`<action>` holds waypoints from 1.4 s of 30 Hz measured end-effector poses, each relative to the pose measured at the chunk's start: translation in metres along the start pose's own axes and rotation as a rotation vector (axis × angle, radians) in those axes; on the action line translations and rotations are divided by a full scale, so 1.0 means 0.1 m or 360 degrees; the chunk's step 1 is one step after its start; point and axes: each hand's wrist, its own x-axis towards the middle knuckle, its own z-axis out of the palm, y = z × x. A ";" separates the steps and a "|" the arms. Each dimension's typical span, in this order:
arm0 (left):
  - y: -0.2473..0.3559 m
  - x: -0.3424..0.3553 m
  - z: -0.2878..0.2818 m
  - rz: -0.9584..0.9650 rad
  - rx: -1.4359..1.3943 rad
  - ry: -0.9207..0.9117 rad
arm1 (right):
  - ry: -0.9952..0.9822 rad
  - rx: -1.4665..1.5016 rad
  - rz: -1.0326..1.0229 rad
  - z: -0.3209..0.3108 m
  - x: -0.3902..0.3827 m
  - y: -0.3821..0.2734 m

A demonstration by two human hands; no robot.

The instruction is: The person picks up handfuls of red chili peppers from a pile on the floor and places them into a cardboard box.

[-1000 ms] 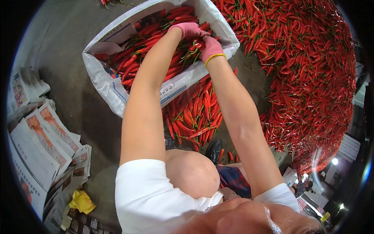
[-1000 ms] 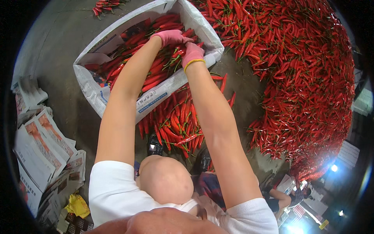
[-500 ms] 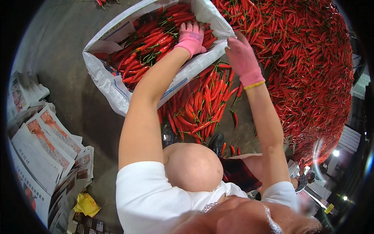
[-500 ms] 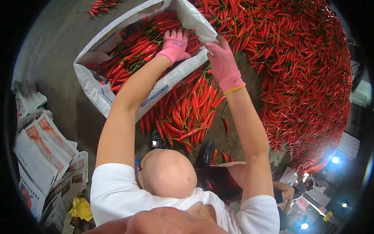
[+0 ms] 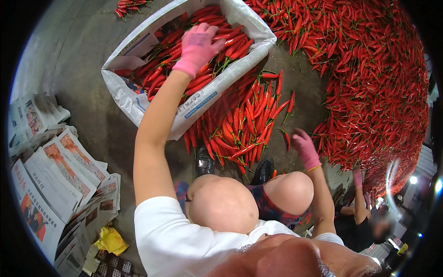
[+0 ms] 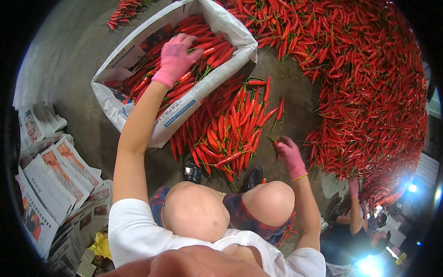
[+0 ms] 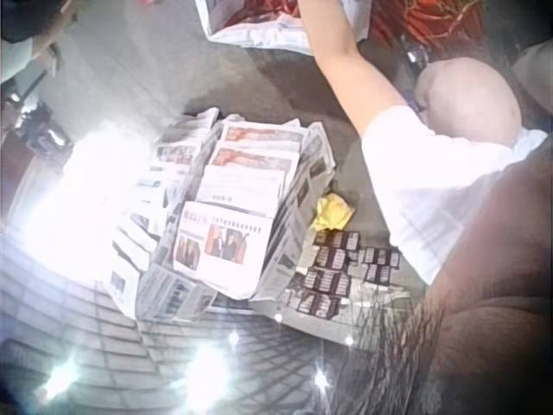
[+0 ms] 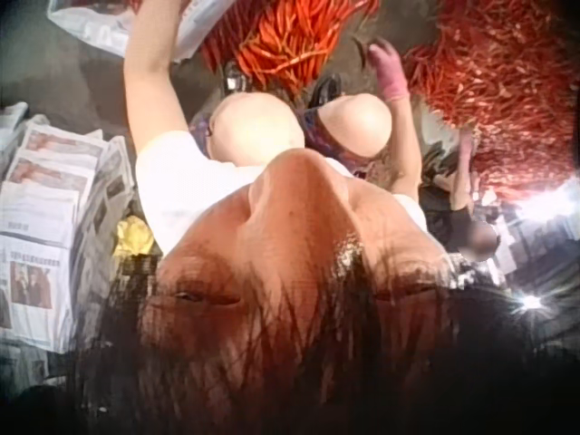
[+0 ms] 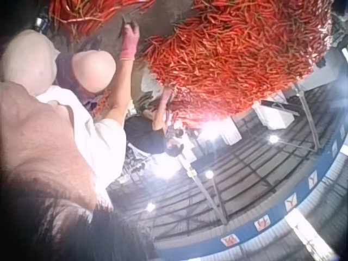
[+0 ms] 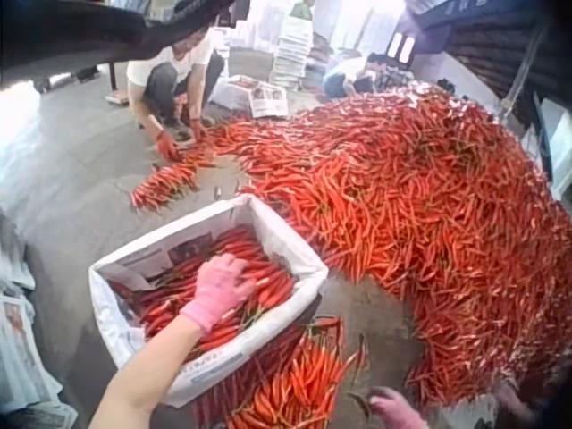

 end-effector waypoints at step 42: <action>-0.07 0.67 0.21 0.0005 0.0868 -0.1203 | -0.0452 0.0390 0.0365 0.65 -0.07 1.12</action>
